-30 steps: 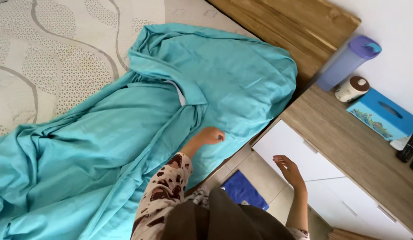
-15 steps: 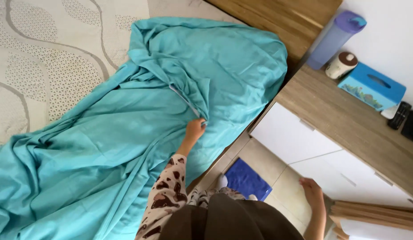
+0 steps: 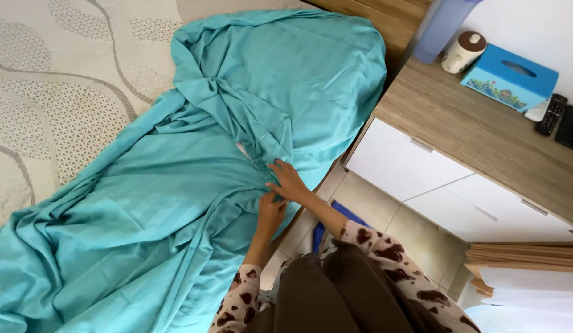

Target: The person folds a light blue pillowcase and a matching sheet on a bed. They then remove a larger light blue fitted sheet from the mattress, shake it out, and fold it into a compact bundle before placing it on a stool.

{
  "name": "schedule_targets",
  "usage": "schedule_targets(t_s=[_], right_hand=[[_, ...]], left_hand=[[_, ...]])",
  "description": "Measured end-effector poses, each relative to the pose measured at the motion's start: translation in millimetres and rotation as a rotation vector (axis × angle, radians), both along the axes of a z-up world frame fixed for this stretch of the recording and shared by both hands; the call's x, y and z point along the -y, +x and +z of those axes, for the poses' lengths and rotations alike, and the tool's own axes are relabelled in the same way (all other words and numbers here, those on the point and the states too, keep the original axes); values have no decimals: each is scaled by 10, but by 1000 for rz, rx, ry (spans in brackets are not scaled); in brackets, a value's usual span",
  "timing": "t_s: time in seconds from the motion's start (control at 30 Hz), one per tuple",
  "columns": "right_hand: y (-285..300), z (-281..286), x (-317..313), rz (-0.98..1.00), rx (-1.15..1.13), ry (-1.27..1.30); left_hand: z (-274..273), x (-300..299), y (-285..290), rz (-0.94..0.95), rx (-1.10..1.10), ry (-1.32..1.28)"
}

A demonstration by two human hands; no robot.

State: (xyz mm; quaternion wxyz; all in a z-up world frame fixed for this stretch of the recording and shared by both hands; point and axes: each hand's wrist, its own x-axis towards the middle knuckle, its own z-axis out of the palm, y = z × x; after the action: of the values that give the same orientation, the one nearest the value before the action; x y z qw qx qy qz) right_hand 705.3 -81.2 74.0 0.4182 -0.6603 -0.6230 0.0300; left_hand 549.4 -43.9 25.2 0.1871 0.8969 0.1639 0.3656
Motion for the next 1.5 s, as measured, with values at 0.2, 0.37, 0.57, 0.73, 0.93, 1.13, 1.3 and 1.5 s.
schedule_targets(t_s=[0.2,0.37,0.57,0.73,0.93,1.13,1.3,1.5], right_hand=[[480,-345,-766,-211,154,-301],[2054,16,-883,-123,-151,-2],[4302,170,-336,-100,-668,-221],[6484,-1343,-454,-232,-660,-134],[7480,-1665,-777,-459,-465,74],[6553,-1120,-1307,-491,-664,430],[4905,443,-1208,-54,-533,187],[4916,803,-1148,300,-221,128]], left_hand=[[274,41,99,70,-81,-36],[830,-153,735,257,83,66],[1047,-317,2287,485,88,60],[360,-513,3606,463,-166,-77],[613,-278,3995,651,-186,-26],[466,-448,3964,510,-43,-64],[905,-383,3890,435,247,-192],[1072,-371,3651,520,536,-538]])
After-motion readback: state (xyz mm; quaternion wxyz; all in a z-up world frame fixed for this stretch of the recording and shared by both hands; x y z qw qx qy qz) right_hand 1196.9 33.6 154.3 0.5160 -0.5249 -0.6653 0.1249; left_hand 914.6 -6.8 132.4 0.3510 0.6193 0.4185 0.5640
